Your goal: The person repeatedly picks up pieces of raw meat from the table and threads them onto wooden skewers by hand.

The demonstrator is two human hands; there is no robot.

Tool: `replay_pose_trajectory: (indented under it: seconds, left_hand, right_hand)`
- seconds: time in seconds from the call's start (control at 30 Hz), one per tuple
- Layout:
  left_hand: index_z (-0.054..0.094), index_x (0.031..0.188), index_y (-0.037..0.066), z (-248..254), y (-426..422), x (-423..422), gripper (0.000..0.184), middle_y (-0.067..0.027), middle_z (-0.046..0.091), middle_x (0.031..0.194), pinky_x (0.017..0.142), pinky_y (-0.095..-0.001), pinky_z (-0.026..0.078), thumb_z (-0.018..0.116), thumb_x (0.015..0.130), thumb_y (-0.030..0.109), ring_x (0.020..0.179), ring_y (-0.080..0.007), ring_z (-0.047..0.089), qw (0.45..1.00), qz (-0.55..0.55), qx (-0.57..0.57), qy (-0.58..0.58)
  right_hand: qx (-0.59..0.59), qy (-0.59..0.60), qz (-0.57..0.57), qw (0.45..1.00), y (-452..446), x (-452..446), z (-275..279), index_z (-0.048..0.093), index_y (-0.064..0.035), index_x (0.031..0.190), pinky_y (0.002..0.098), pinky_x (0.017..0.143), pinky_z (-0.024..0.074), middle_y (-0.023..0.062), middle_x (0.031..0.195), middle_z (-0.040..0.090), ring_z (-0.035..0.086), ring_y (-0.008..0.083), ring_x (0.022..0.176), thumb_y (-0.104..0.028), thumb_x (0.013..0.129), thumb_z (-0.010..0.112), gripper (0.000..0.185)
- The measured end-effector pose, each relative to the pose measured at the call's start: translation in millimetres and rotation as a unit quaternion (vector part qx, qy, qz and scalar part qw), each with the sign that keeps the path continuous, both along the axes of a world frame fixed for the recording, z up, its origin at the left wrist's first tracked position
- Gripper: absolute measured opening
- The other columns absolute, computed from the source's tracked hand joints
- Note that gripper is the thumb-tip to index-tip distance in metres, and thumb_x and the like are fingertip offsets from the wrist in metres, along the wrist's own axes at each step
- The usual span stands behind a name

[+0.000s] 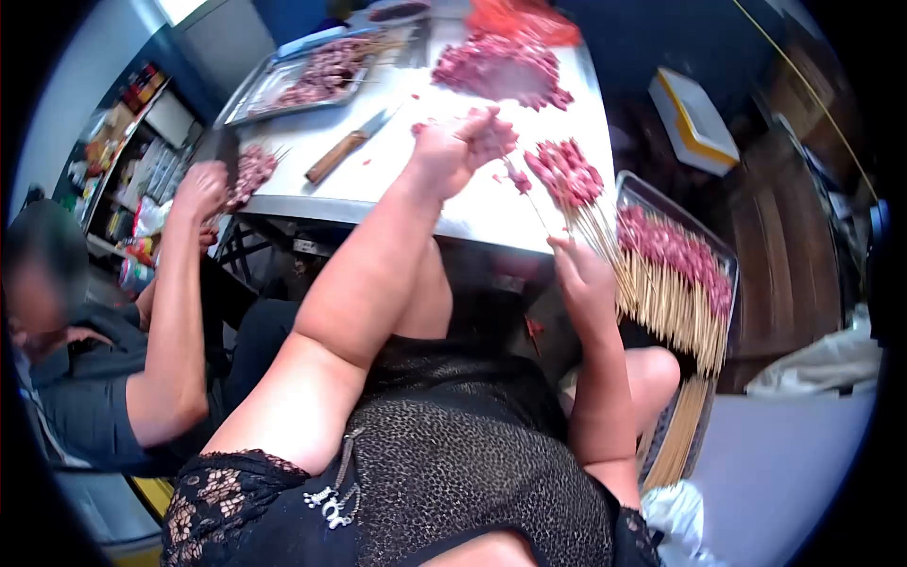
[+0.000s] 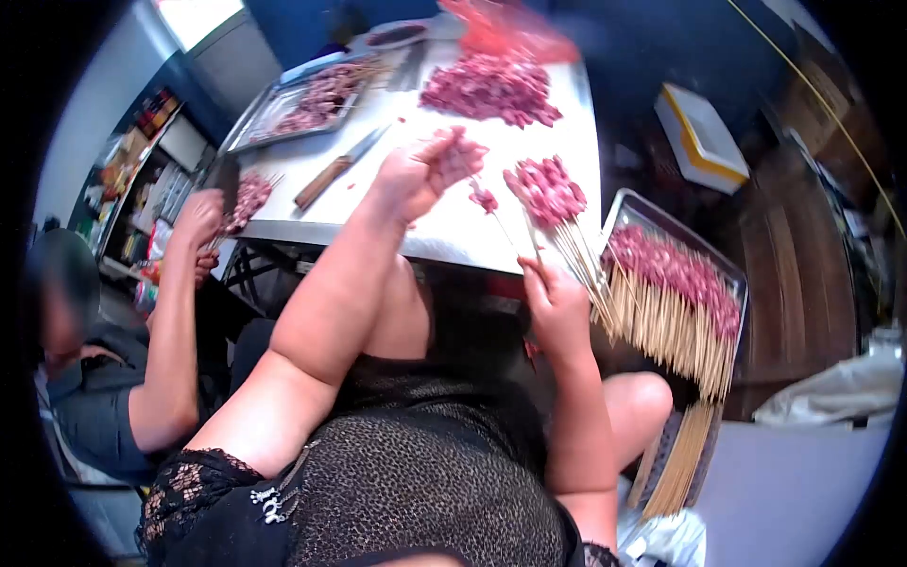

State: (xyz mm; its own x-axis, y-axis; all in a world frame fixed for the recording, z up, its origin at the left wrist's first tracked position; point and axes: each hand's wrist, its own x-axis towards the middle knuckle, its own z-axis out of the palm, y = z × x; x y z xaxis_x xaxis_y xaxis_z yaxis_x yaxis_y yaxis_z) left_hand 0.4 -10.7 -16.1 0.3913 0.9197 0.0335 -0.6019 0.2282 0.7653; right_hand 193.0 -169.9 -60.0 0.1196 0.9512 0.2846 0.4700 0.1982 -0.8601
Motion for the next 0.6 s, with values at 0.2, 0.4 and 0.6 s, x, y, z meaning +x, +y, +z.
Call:
replay_pose_trajectory:
  seconds: [0.2, 0.4, 0.6]
  left_hand:
    - [0.052, 0.109, -0.002, 4, -3, 0, 0.023, -0.0207, 0.062, 0.102, 0.086, -0.0408, 0.051, 0.044, 0.094, 0.015, 0.099, -0.0324, 0.061, 0.999, -0.036, 0.010, 0.020]
    - [0.048, 0.112, -0.002, 14, -18, 19, 0.023, -0.0232, 0.059, 0.109, 0.087, -0.0404, 0.051, 0.039, 0.095, 0.011, 0.102, -0.0336, 0.059, 0.996, -0.081, 0.015, 0.025]
    - [0.048, 0.116, 0.000, 15, -18, 20, 0.029, -0.0165, 0.057, 0.114, 0.088, -0.0391, 0.049, 0.046, 0.095, 0.020, 0.100, -0.0264, 0.059, 0.989, -0.075, 0.040, 0.123]
  right_hand:
    - [0.031, 0.075, 0.017, 0.997, 2, -4, -12, 0.065, -0.0013, 0.097, 0.0299, 0.066, 0.0477, 0.0163, 0.082, 0.065, 0.064, 0.0234, 0.073, -0.012, 0.085, 0.054, 0.020]
    - [-0.087, 0.229, 0.052, 0.968, 0, -6, -9, 0.064, 0.0004, 0.100, 0.0216, 0.054, 0.0396, -0.0007, 0.065, 0.056, 0.046, 0.0045, 0.058, -0.013, 0.086, 0.055, 0.021]
    - [-0.079, 0.299, 0.052, 0.950, 5, -5, -1, 0.061, 0.0001, 0.107, 0.0166, 0.049, 0.0286, -0.0077, 0.062, 0.044, 0.037, 0.0010, 0.054, -0.011, 0.090, 0.050, 0.023]
